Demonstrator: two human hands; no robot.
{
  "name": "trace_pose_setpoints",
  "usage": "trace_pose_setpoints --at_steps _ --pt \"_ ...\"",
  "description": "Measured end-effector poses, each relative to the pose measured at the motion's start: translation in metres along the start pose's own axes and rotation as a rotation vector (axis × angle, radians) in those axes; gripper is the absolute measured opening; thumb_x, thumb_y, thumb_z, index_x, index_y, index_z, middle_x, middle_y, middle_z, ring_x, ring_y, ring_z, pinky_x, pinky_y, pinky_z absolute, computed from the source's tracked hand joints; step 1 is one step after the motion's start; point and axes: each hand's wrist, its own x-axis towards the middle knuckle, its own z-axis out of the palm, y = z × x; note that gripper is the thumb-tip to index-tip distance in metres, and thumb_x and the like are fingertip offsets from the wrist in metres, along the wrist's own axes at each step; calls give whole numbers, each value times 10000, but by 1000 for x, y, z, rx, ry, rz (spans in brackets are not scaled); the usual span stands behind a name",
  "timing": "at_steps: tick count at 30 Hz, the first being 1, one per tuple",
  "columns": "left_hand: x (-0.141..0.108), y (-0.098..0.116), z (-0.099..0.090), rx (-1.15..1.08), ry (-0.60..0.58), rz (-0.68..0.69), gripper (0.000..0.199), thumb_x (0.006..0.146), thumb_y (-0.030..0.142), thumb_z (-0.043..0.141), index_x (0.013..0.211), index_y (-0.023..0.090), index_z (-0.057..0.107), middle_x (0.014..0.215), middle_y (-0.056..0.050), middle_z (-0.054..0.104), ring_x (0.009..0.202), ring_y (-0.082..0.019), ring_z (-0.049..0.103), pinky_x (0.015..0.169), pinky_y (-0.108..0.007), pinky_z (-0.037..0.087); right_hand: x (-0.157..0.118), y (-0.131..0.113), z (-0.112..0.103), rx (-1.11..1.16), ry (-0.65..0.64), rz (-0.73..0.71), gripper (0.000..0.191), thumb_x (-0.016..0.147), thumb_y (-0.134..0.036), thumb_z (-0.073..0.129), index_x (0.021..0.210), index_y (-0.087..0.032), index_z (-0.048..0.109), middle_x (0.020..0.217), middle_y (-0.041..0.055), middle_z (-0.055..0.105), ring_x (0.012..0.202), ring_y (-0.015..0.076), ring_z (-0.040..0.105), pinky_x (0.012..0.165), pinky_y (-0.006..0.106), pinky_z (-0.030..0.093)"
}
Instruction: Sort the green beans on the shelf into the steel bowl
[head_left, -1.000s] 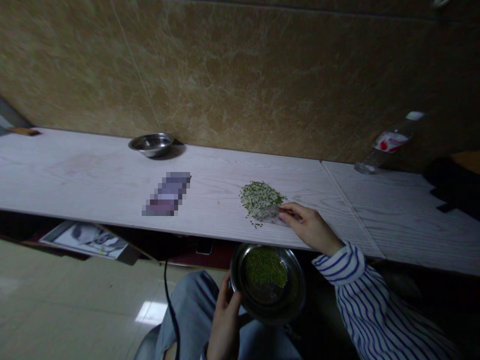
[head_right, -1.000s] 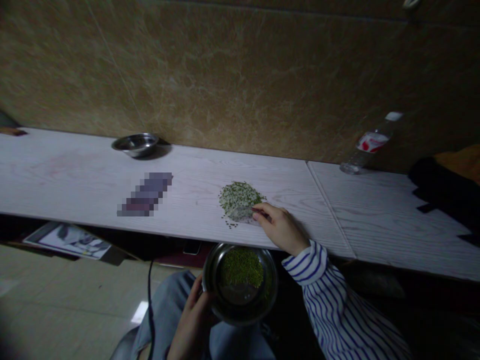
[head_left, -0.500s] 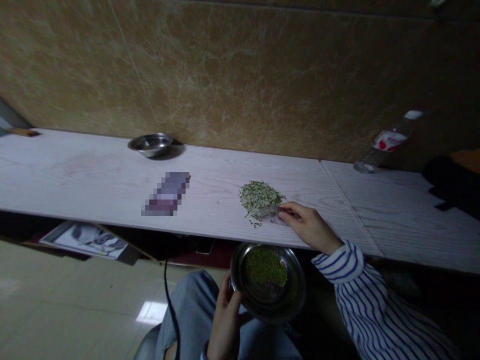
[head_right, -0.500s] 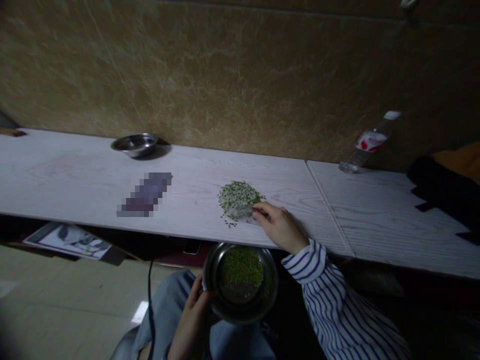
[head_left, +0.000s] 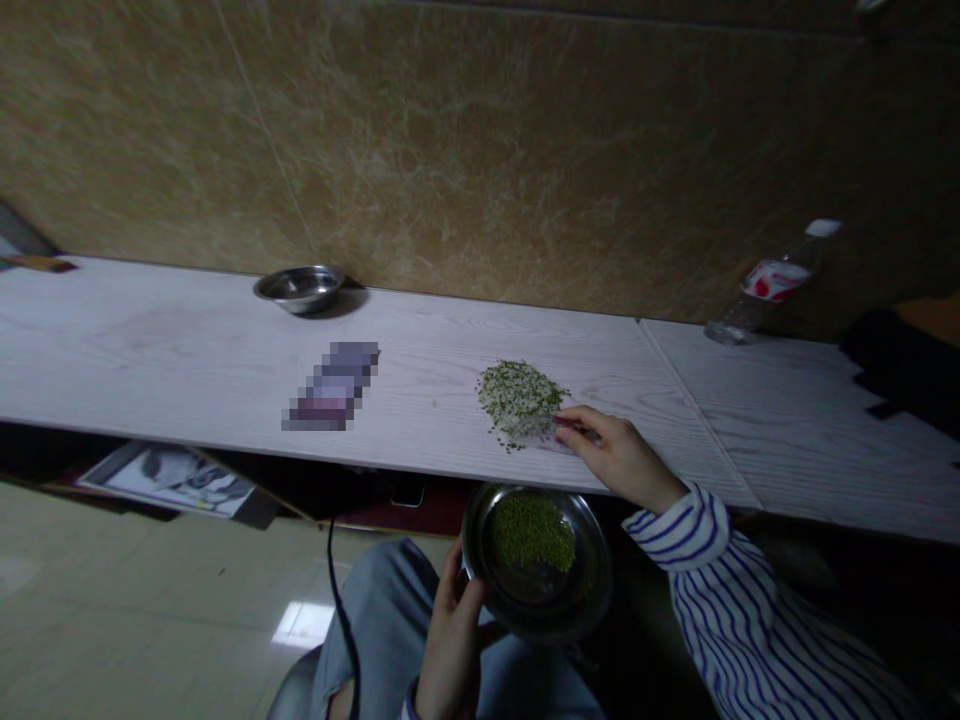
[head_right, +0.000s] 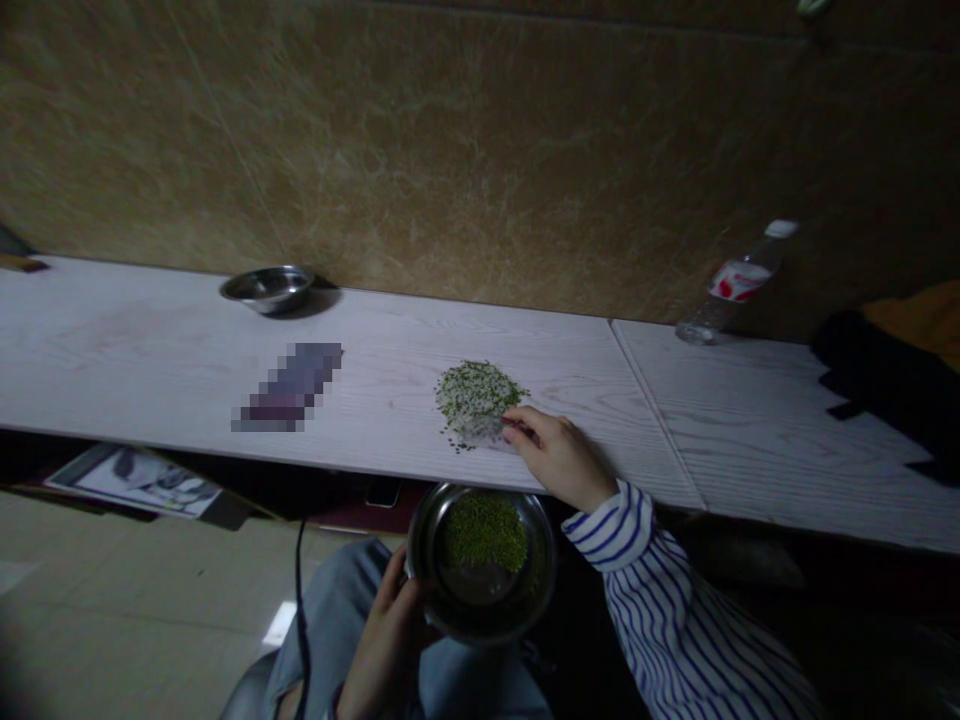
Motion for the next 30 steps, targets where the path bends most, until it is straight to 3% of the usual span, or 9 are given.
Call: trace_pose_setpoints --at_steps 13,21,30 --pt "-1 0 0 -13 46 45 678 675 370 664 1312 256 465 1203 -122 585 1046 -277 568 717 -344 515 -13 1 -5 -32 36 47 217 848 -310 521 1021 -230 626 920 31 705 835 174 655 729 287 509" --pt "2 -5 -4 -34 3 6 657 762 369 595 1370 321 350 1335 -76 493 1144 -256 511 742 -314 513 -14 1 -7 -54 57 55 224 848 -310 518 1023 -223 625 912 37 708 840 178 658 728 286 510" --pt "0 -1 -2 -9 24 -5 679 768 361 587 1389 303 319 1379 -81 443 1203 -286 457 733 -325 523 -21 3 -8 -62 80 77 217 843 -313 526 1014 -225 625 922 33 707 843 177 658 710 277 514"
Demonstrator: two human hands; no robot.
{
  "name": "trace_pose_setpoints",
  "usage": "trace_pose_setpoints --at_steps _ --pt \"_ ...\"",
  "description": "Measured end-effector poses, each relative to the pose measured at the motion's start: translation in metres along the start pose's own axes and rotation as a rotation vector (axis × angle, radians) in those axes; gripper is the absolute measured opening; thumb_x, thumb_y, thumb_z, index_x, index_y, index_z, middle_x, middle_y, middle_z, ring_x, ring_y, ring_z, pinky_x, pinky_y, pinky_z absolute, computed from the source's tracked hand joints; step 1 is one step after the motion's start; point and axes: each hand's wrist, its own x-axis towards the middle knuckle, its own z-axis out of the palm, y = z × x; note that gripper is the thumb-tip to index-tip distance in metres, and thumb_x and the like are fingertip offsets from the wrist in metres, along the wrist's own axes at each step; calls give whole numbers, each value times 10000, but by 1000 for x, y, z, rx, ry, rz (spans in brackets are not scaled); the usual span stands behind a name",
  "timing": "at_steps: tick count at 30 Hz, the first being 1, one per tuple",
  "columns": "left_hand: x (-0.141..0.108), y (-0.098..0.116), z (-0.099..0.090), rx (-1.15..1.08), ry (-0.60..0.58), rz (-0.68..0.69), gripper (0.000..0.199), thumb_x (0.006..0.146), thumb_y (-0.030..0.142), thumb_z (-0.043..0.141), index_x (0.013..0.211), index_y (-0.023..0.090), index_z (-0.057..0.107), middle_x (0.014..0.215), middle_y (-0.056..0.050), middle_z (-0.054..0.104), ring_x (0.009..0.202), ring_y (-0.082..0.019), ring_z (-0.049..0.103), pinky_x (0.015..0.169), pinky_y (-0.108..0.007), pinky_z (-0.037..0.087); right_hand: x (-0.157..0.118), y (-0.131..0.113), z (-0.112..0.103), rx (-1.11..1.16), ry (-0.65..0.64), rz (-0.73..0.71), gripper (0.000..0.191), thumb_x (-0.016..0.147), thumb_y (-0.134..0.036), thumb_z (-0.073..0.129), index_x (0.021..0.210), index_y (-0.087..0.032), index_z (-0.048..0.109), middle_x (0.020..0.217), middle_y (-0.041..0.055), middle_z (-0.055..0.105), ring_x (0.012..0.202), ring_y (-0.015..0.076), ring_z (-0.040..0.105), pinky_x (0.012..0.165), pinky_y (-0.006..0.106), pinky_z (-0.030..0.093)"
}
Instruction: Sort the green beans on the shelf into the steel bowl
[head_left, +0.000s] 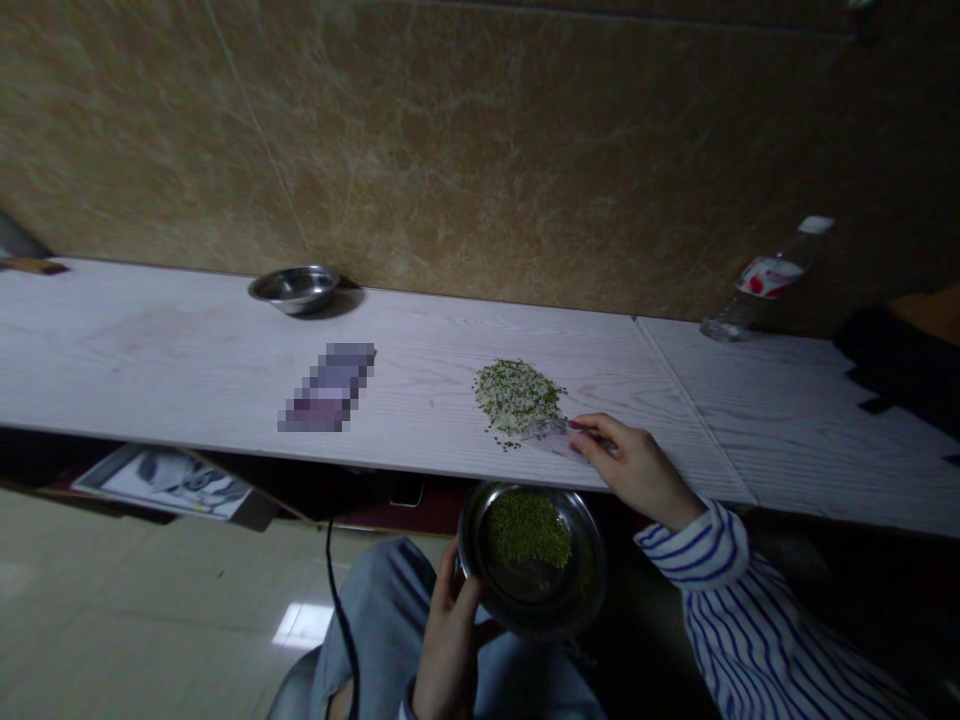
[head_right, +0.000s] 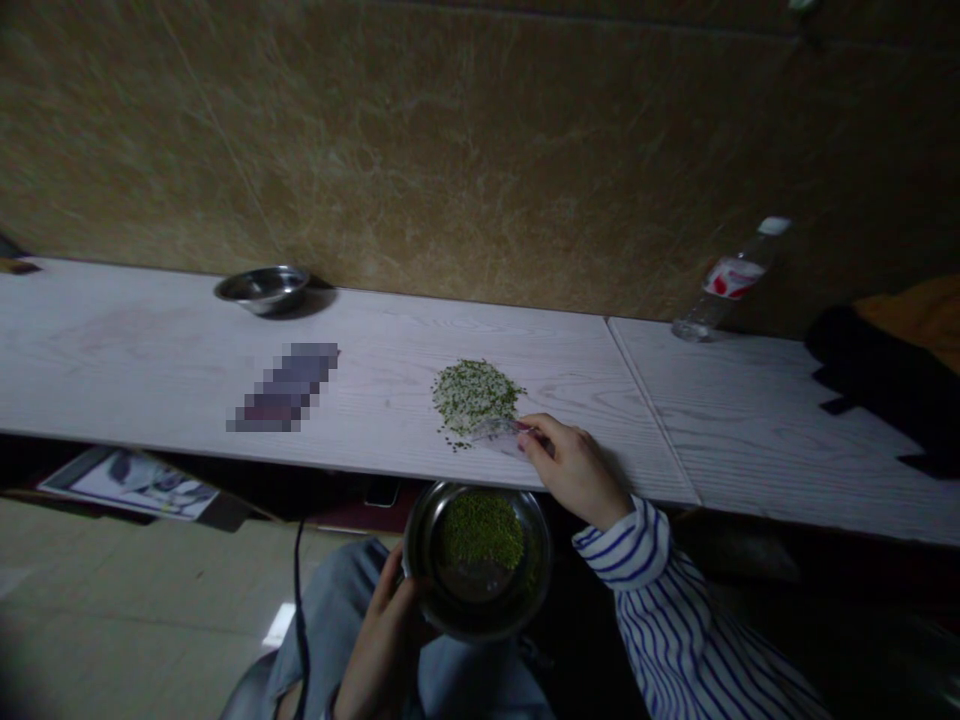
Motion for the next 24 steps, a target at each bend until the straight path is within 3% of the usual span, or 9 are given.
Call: trace_pose_setpoints --at_steps 17,22,24 --pt "0 -1 -1 -28 4 29 626 749 378 600 1337 327 392 1315 -62 517 1127 -236 519 726 -286 509 0 -2 3 -1 21 4 222 840 -301 518 1017 -221 624 912 41 709 833 184 660 724 296 515" --pt "-3 8 -1 19 54 101 549 751 322 596 1284 273 474 1387 -100 433 1151 -265 501 684 -261 501 2 -13 10 -7 -3 -29 208 843 -286 511 1007 -225 624 913 36 708 847 181 659 740 292 509" --pt "-5 13 0 -12 58 85 589 758 326 588 1323 287 425 1370 -99 450 1143 -261 508 697 -269 497 4 -15 13 5 -11 -31 212 847 -291 510 1016 -225 619 919 34 708 851 178 659 739 288 507"
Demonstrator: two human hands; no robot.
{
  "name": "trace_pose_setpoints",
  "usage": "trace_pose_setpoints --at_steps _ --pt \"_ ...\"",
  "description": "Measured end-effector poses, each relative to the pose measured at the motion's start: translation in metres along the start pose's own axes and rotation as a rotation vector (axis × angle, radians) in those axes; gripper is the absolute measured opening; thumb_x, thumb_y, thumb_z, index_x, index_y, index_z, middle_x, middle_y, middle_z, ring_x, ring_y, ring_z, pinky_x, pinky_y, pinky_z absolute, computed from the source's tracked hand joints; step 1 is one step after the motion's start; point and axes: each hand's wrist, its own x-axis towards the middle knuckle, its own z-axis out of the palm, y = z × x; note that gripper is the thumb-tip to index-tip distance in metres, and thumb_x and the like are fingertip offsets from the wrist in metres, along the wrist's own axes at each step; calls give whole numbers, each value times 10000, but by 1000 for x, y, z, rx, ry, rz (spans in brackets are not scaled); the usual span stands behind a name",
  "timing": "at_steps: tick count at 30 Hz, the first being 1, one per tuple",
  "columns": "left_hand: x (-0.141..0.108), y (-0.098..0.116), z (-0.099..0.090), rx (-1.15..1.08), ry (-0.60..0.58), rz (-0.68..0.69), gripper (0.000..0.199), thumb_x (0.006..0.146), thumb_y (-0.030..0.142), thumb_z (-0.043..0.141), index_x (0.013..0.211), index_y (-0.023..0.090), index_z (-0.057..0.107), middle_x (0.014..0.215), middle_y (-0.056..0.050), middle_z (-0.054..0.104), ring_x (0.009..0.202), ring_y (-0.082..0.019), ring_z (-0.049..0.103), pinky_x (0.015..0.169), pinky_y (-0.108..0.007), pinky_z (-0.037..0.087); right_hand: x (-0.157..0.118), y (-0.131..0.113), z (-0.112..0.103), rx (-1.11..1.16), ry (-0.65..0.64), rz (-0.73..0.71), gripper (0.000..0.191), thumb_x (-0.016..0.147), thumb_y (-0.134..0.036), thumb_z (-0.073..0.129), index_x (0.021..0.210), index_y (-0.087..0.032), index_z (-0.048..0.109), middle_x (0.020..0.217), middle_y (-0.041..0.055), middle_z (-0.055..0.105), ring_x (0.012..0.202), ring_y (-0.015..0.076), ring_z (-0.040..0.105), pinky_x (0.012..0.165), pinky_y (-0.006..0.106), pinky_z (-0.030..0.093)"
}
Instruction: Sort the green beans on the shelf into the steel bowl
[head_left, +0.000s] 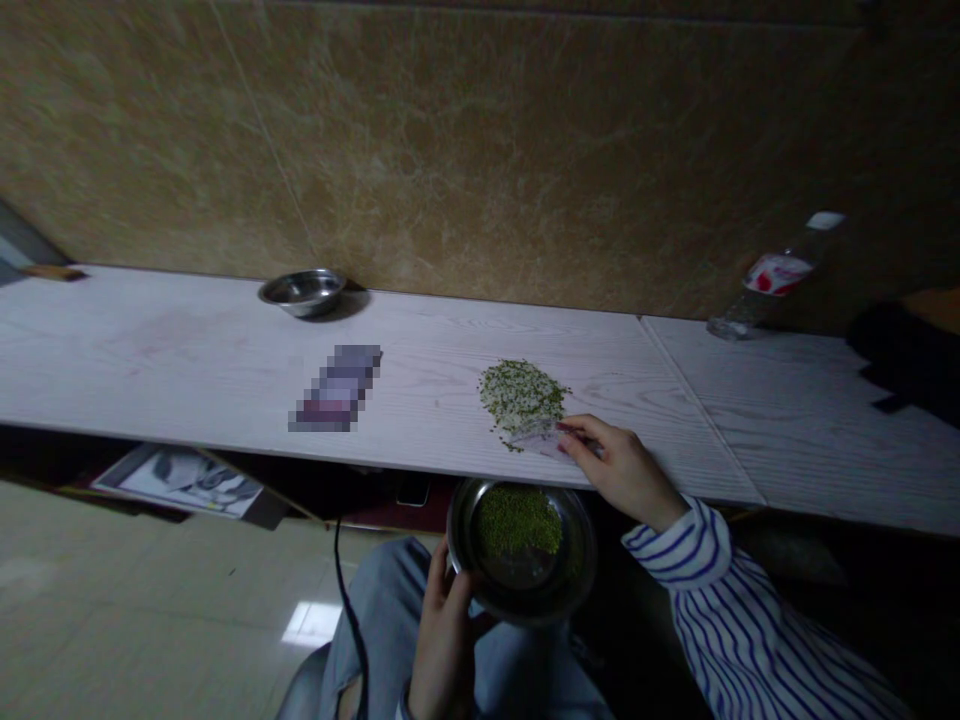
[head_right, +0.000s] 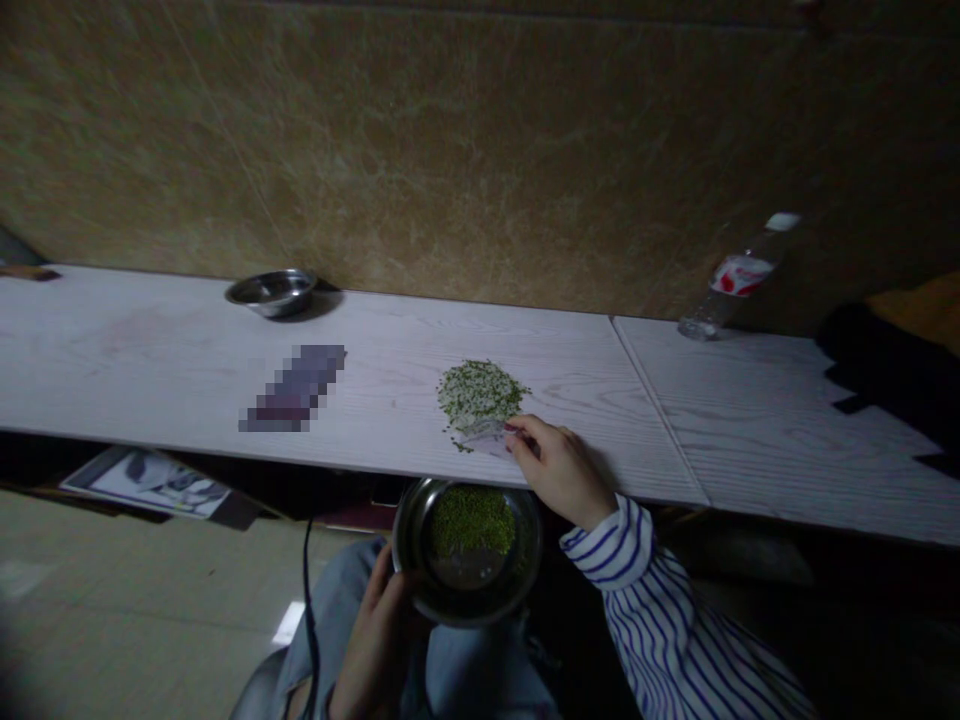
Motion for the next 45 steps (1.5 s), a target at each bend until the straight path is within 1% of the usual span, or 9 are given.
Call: trace_pose_setpoints --at_steps 3,7,12,21,25,32,36,41,45 --pt "-1 6 -1 -29 21 -19 650 760 345 579 1369 288 361 1331 -104 480 1121 -264 519 679 -270 489 3 -1 3 6 7 4 212 848 -289 512 1020 -223 616 925 32 709 855 175 659 740 285 504" --pt "-3 11 -2 20 50 44 607 752 314 567 1340 291 416 1315 -86 495 1071 -239 537 615 -229 467 6 -4 6 2 -6 -4 216 849 -281 509 1027 -224 617 914 30 713 847 175 662 735 285 504" --pt "-5 17 -1 -4 64 22 605 748 270 559 1334 279 409 1252 -68 545 1001 -197 557 663 -229 477 9 -7 9 -5 9 -6 225 846 -306 508 1023 -225 622 896 41 716 824 190 666 700 297 511" --pt "-1 15 -5 -42 87 29 628 716 279 596 1324 284 437 1224 -72 576 1008 -212 577 704 -268 493 15 -8 16 10 13 -14 221 839 -286 510 1017 -224 624 906 43 715 815 188 665 710 303 516" --pt "-2 15 -5 -45 85 27 626 722 277 590 1327 280 431 1240 -78 564 1032 -222 567 684 -261 493 17 -7 18 26 26 6 224 843 -294 506 1022 -225 620 896 39 715 811 182 667 707 290 521" --pt "-1 17 -7 -29 51 65 601 716 284 590 1304 285 464 1203 -65 578 958 -195 584 679 -254 485 19 -7 20 30 50 20 236 842 -304 506 1025 -214 623 879 50 715 793 190 669 689 299 527" --pt "-1 19 -6 -25 99 53 613 696 270 595 1297 278 470 1188 -63 583 921 -181 581 636 -237 472 22 -11 21 13 57 11 240 843 -302 504 1036 -217 619 878 48 714 787 190 667 676 299 518" --pt "-1 21 -7 -37 100 36 602 693 269 595 1284 286 481 1146 -48 603 899 -170 576 638 -230 466 23 -16 21 9 22 -12 221 845 -289 504 1020 -223 620 911 45 711 833 187 662 707 298 509" --pt "-2 23 -8 -33 99 35 619 678 250 601 1285 264 481 1166 -66 583 916 -183 563 644 -239 467 25 -16 20 4 35 -5 227 845 -293 500 1025 -224 620 887 41 711 815 188 662 695 299 507"
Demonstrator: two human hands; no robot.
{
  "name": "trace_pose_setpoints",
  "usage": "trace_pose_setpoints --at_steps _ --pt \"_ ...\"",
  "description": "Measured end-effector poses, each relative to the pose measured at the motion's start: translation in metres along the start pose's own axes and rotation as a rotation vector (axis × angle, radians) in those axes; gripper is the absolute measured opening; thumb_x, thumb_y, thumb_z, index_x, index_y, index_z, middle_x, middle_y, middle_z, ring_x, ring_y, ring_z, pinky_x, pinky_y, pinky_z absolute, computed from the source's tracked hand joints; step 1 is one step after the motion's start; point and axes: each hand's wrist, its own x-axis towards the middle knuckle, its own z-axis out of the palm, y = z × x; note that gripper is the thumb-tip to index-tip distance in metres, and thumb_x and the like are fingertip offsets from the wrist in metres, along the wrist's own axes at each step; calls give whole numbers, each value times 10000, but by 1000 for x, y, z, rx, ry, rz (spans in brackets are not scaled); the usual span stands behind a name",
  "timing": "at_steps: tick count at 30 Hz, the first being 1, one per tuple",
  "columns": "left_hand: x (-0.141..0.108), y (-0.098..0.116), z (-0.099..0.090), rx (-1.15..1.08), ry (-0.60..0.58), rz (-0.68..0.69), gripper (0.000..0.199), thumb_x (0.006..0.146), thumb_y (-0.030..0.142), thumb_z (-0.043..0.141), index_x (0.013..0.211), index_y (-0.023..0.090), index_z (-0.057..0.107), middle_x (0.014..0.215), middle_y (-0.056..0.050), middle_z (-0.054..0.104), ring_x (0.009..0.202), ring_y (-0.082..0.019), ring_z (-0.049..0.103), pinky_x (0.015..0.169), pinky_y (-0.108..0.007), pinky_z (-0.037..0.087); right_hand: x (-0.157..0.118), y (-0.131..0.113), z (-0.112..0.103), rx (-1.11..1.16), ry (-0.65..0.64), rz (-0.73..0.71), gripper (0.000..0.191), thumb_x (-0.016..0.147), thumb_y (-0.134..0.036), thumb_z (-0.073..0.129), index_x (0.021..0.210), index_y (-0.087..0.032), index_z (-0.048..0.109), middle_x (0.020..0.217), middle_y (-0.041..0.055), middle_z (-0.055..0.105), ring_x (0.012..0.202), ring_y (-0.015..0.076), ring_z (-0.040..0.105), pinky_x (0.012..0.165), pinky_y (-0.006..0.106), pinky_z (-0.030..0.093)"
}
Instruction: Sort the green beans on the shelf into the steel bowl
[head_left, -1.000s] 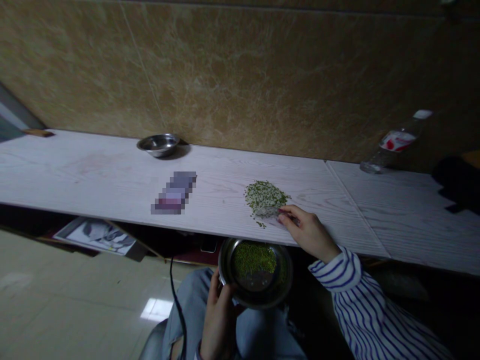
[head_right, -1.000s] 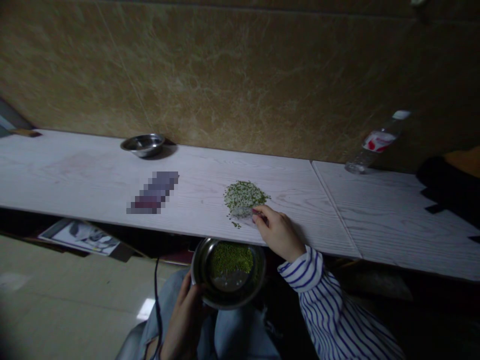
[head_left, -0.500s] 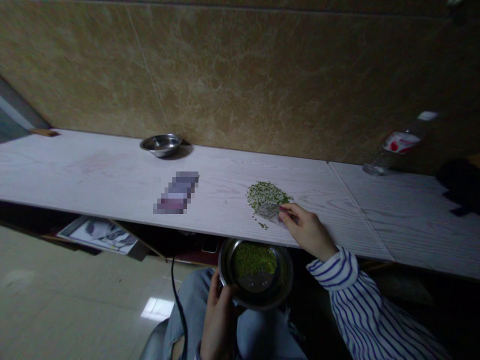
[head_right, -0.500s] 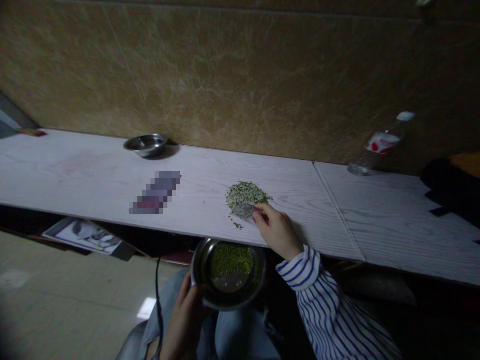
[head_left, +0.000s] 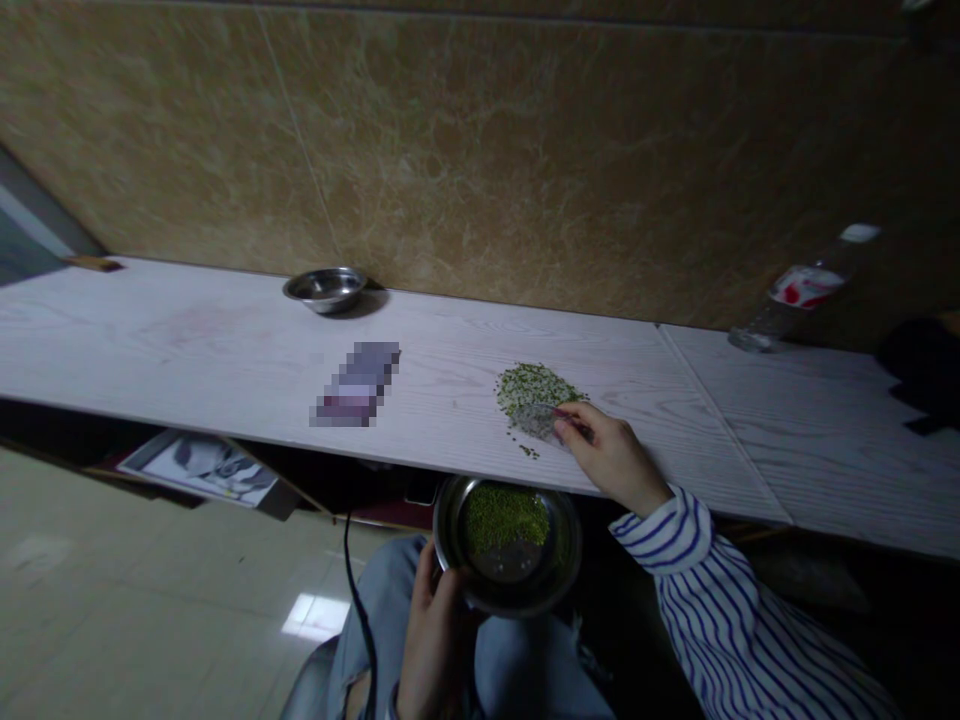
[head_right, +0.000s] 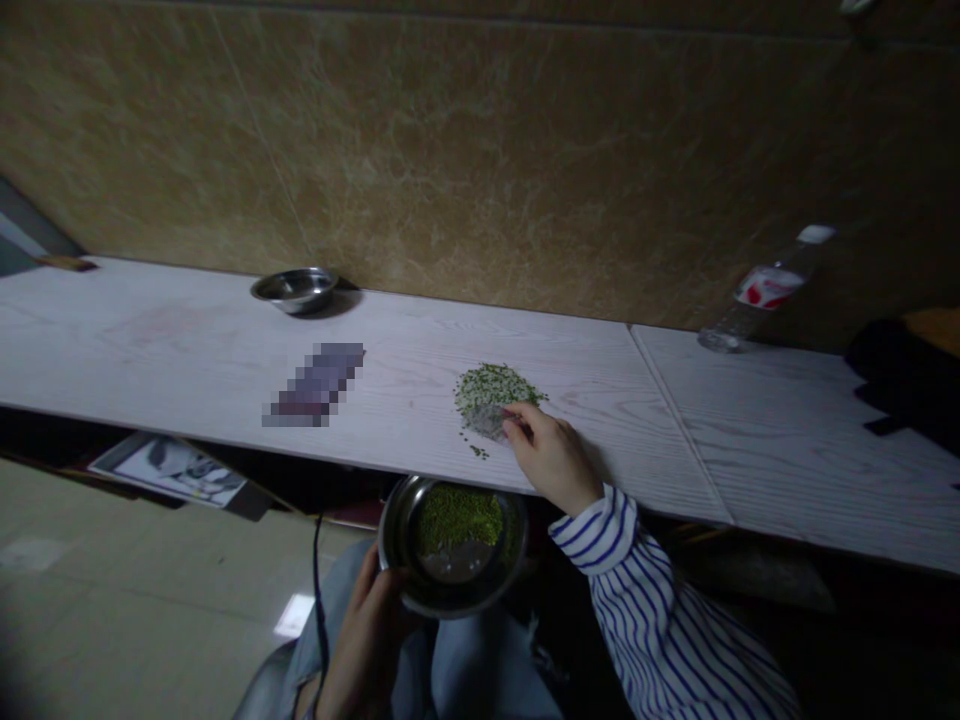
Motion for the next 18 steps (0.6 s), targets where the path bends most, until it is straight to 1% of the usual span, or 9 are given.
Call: trace_pose_setpoints --at_steps 4,7,11,18 --pt "-1 3 0 6 10 6 621 694 252 586 1302 245 462 1184 -92 561 911 -195 557 623 -240 464 3 0 2 -24 1 -3 229 846 -289 494 1025 -223 622 881 45 711 812 194 662 693 309 507" --pt "-1 5 2 -3 -2 -2 606 720 247 565 1312 257 440 1161 -75 573 912 -179 553 631 -227 460 1 -1 2 -9 -11 -18 224 850 -288 494 1024 -226 619 890 40 710 816 187 660 695 301 505" --pt "-1 6 2 -12 24 -17 600 731 249 554 1316 269 424 1176 -57 575 921 -170 557 637 -222 463 -1 -1 0 6 -28 -11 232 855 -293 494 1039 -222 615 878 38 709 794 179 658 684 290 502" --pt "0 7 0 8 12 5 601 724 237 555 1310 286 427 1199 -49 558 934 -166 552 670 -240 475 5 -3 6 1 -50 -50 224 855 -272 502 1039 -229 623 954 36 705 858 179 651 736 297 496"
